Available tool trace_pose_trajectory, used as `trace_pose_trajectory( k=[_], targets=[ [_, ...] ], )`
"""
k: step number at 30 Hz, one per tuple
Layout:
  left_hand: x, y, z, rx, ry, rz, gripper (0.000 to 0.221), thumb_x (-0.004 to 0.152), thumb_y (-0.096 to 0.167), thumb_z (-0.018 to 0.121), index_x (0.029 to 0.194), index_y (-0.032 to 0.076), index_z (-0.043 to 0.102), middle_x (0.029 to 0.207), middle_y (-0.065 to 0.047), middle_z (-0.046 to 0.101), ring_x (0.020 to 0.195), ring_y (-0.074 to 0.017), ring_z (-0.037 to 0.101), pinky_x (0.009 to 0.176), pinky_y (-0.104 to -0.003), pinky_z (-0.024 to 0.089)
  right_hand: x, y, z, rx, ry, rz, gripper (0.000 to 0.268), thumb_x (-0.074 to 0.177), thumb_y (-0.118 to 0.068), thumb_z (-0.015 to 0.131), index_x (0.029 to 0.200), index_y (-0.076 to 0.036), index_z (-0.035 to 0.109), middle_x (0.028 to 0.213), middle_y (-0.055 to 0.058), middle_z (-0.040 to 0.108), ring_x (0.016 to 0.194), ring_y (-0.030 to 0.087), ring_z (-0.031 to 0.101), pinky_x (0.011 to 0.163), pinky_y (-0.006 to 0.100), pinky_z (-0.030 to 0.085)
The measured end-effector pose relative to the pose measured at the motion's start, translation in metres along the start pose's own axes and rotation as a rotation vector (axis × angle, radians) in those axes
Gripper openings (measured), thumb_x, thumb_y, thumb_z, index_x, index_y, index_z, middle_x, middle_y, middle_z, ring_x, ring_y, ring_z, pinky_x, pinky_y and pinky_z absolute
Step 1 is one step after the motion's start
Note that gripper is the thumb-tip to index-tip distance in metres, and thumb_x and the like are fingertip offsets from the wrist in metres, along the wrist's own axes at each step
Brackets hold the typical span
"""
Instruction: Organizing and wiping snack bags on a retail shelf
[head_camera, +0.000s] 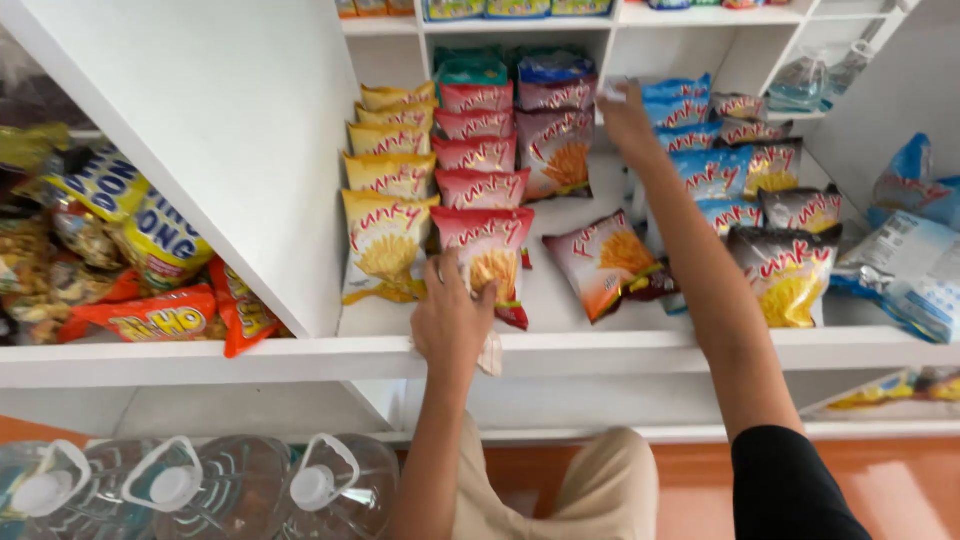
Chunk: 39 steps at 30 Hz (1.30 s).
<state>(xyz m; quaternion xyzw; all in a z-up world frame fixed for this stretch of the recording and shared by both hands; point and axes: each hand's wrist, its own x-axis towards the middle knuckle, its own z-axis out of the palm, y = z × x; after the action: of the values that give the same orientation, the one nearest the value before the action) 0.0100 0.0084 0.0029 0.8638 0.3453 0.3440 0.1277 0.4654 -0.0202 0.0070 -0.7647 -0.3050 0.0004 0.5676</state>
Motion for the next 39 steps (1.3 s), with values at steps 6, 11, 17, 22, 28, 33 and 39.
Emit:
trace_pose_trajectory(
  k=[6,11,17,22,28,33,39],
  targets=[
    [0.001,-0.002,0.007,-0.108,-0.083,-0.164,0.069,0.093,0.068,0.056,0.136,0.015,0.042,0.122,-0.008,0.049,0.084,-0.0427,0.073,0.073,-0.058,0.06,-0.122,-0.086,-0.029,-0.777,-0.477,0.251,0.071,0.096,-0.066,0.056,0.146,-0.015,0.052,0.13,0.031,0.062,0.095,0.049,0.071,0.045,0.053,0.059],
    [0.0,-0.002,0.001,-0.097,-0.122,-0.108,0.057,0.099,0.057,0.052,0.135,0.014,0.044,0.122,-0.008,0.049,0.083,-0.041,0.073,0.071,-0.056,0.061,-0.208,-0.046,0.001,-1.049,-0.557,0.241,0.121,0.068,-0.08,0.069,0.162,-0.017,0.025,0.146,0.032,0.045,0.125,0.055,0.056,0.095,0.061,0.055],
    [-0.001,-0.002,-0.002,-0.095,-0.143,-0.078,0.048,0.099,0.05,0.053,0.134,0.018,0.046,0.124,-0.007,0.049,0.085,-0.0436,0.073,0.073,-0.059,0.06,-0.199,-0.021,0.008,-0.769,-0.167,0.178,0.111,0.073,-0.044,0.083,0.157,-0.018,0.016,0.143,0.034,0.033,0.123,0.065,0.049,0.091,0.072,0.049],
    [-0.001,-0.006,0.001,-0.089,-0.156,-0.053,0.045,0.099,0.049,0.052,0.133,0.02,0.048,0.123,-0.005,0.05,0.085,-0.0404,0.074,0.072,-0.056,0.061,-0.149,-0.012,0.056,-0.476,0.352,-0.144,0.097,0.095,-0.03,0.081,0.158,-0.002,0.013,0.145,0.04,0.018,0.128,0.072,0.035,0.096,0.077,0.047],
    [-0.001,-0.008,0.005,-0.073,-0.141,-0.009,0.044,0.096,0.048,0.052,0.132,0.022,0.05,0.12,-0.005,0.053,0.082,-0.0394,0.074,0.07,-0.055,0.061,-0.133,0.026,0.117,-0.743,0.167,-0.118,0.088,0.1,-0.054,0.062,0.169,-0.026,0.015,0.167,0.027,-0.005,0.147,0.059,0.012,0.109,0.079,0.029],
    [-0.004,-0.007,0.004,0.0,-0.14,0.025,0.042,0.098,0.047,0.05,0.131,0.022,0.05,0.117,-0.003,0.052,0.082,-0.031,0.076,0.068,-0.047,0.063,-0.134,0.022,0.113,-0.621,0.145,-0.156,0.083,0.103,-0.052,0.06,0.167,-0.019,0.018,0.168,0.027,-0.009,0.149,0.058,0.003,0.114,0.078,0.017],
    [-0.003,-0.004,-0.004,0.003,-0.205,0.108,0.037,0.101,0.042,0.051,0.128,0.017,0.053,0.114,-0.006,0.056,0.082,-0.027,0.077,0.067,-0.039,0.063,-0.132,0.031,0.118,-0.518,0.26,0.135,0.133,0.076,-0.068,0.083,0.165,-0.012,0.001,0.162,0.031,-0.002,0.146,0.058,0.023,0.113,0.077,0.025]
  ],
)
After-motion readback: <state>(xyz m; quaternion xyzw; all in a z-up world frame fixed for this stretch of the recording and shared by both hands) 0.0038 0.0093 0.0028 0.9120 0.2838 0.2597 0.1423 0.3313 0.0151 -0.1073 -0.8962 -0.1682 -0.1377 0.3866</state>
